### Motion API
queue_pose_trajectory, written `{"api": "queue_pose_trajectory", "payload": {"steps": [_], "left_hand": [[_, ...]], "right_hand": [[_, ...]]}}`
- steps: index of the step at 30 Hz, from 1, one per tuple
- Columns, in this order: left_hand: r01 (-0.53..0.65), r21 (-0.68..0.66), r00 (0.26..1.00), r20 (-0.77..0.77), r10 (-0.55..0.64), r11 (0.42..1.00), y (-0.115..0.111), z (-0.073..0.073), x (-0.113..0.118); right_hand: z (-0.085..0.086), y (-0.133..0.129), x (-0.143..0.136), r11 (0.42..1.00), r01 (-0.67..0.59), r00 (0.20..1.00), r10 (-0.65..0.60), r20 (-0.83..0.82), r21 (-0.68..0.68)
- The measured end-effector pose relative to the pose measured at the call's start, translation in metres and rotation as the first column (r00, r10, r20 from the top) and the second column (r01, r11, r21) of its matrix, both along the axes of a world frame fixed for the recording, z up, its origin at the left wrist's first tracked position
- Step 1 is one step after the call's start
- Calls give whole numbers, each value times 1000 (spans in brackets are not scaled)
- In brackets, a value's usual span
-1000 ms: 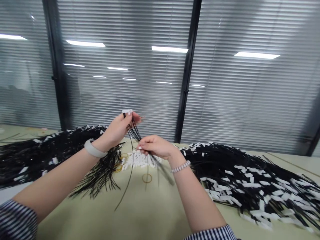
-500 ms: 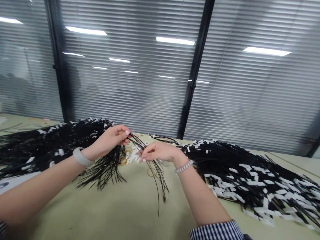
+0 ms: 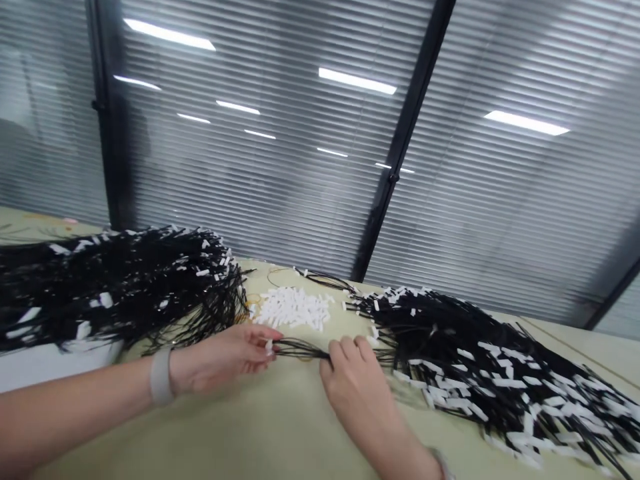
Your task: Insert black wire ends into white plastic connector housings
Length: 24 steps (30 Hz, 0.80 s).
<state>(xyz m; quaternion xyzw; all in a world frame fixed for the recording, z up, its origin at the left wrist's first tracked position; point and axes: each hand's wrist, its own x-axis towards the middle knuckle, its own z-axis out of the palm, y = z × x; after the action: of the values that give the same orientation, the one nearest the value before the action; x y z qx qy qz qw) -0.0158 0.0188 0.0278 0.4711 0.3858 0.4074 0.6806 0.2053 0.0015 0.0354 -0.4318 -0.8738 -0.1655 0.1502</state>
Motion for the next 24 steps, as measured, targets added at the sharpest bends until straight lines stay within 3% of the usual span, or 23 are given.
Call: {"api": "queue_pose_trajectory", "payload": {"steps": [2,4,6,9,11,13,17,21,24], "left_hand": [[3,-71,1000,9,-2,998,-4,-10,5],[8,-113,1000,18,-6,994,-8,-15,7],[24,-135,999,26,-21,990,-10,-18,8],[46,-145,999,29,-42,988,-12,-22,8],[44,-135,999,31,-40,990,-14,-25,8],[31,-113,999,34,-27,993,-15,-29,9],[-18,-42,999,37,20,999,-17,-34,9],[-36,-2,999,-6,36,999,-18,-35,11],[-24,8,997,-79,25,1000,-19,-31,12]], "right_hand": [[-15,-6,10,999,-46,999,46,11,-20],[-14,-7,20,974,-156,984,139,-111,-164],[-1,-3,25,898,-281,913,141,-383,-339],[27,10,17,823,-342,749,-52,-660,-453],[41,21,2,769,-375,732,-98,-674,-518],[46,33,-16,674,-429,751,-102,-652,-601],[40,52,-44,545,-490,779,-75,-622,-680],[32,61,-52,513,-509,804,-2,-594,-691],[27,65,-49,501,-503,809,-14,-588,-704]]}}
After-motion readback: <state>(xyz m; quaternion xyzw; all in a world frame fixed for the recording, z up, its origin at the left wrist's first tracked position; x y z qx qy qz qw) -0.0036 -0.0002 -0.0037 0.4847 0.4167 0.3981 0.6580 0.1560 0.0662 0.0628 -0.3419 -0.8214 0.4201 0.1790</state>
